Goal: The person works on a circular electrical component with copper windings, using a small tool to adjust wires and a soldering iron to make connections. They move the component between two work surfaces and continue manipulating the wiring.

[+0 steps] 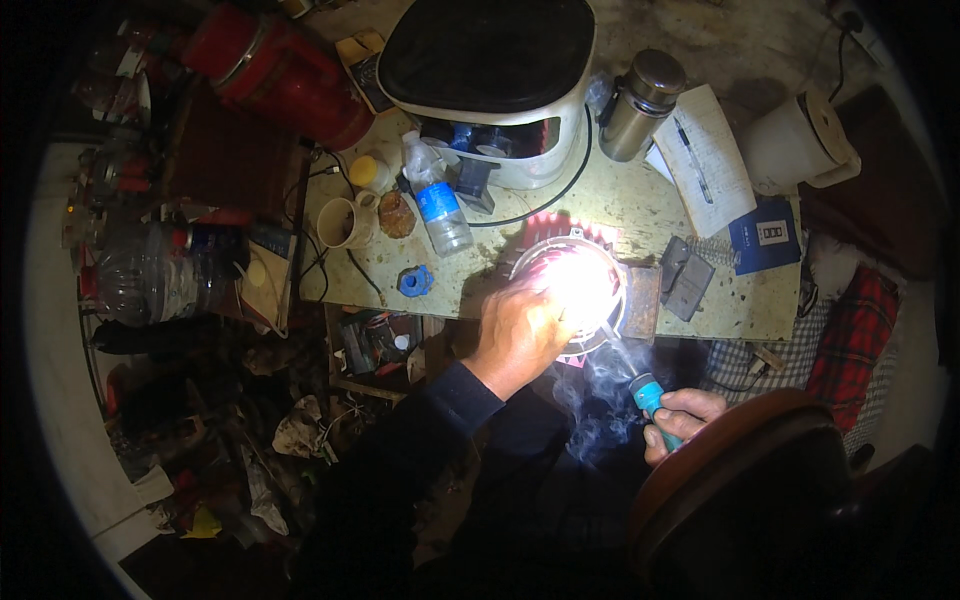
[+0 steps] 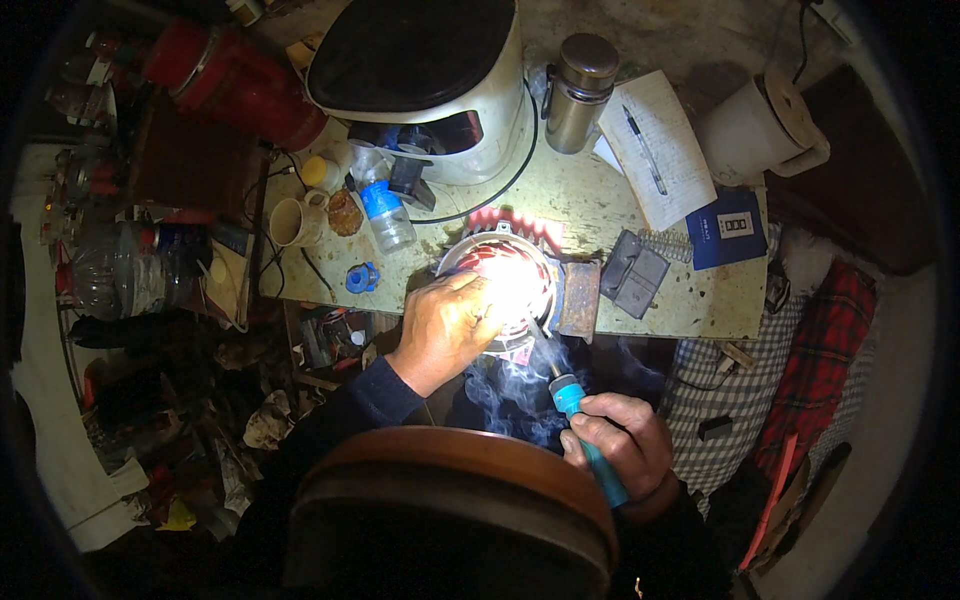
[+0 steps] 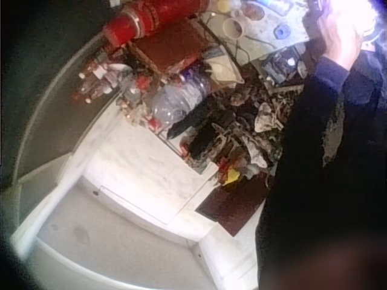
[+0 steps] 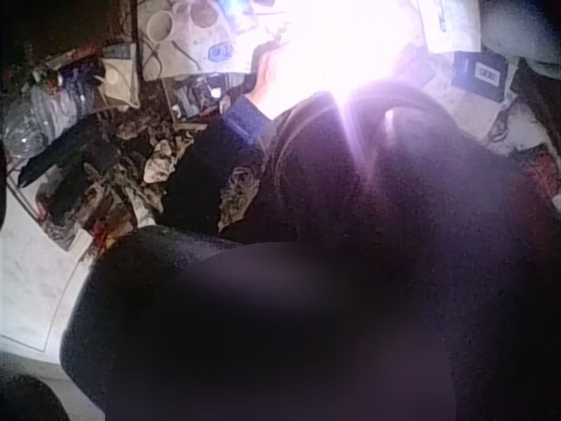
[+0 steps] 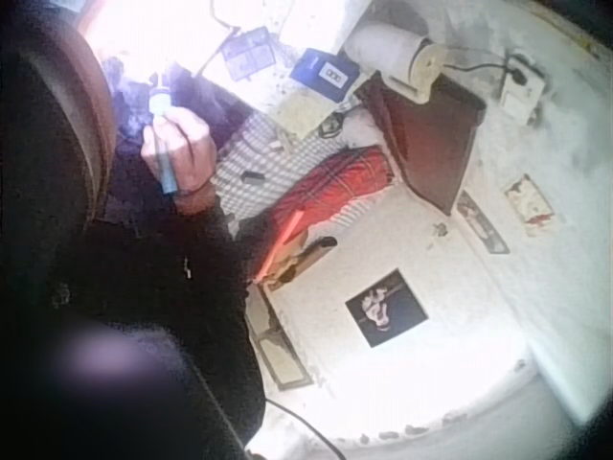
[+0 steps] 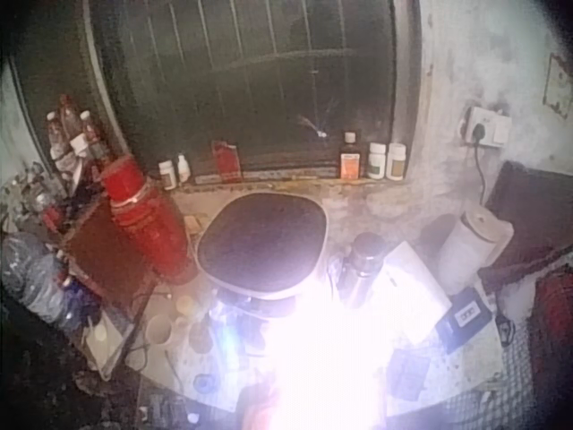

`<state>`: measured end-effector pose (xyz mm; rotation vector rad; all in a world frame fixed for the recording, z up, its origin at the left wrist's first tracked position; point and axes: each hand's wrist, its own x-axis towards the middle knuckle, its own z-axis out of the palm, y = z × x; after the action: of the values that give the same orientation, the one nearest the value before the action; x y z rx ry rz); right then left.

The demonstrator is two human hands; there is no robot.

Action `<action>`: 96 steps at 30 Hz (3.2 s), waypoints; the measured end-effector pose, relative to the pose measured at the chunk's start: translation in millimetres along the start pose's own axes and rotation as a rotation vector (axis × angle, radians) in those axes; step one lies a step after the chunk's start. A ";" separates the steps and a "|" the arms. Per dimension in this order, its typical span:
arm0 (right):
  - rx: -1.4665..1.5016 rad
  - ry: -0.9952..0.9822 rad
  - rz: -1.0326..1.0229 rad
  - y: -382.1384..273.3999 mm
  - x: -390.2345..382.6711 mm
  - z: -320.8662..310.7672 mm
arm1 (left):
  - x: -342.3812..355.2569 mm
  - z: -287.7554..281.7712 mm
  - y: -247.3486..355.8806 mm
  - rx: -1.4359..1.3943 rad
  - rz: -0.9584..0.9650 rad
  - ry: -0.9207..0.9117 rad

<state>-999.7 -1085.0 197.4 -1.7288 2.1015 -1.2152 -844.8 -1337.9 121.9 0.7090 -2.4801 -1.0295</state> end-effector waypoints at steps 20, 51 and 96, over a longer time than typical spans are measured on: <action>-0.008 -0.055 0.006 -5.9 6.5 -5.8 | 0.5 -0.9 -0.8 0.002 0.000 0.001; 0.524 0.608 0.835 168.1 -36.2 -114.2 | 5.7 -18.8 34.3 0.107 -0.018 0.029; 0.404 0.672 0.838 169.9 19.6 -106.6 | -185.9 8.2 11.2 0.076 0.018 -0.336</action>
<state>-1195.1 -1051.1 161.5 -0.1832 2.2476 -1.8377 -702.1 -1220.1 99.5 0.5734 -2.8181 -1.1327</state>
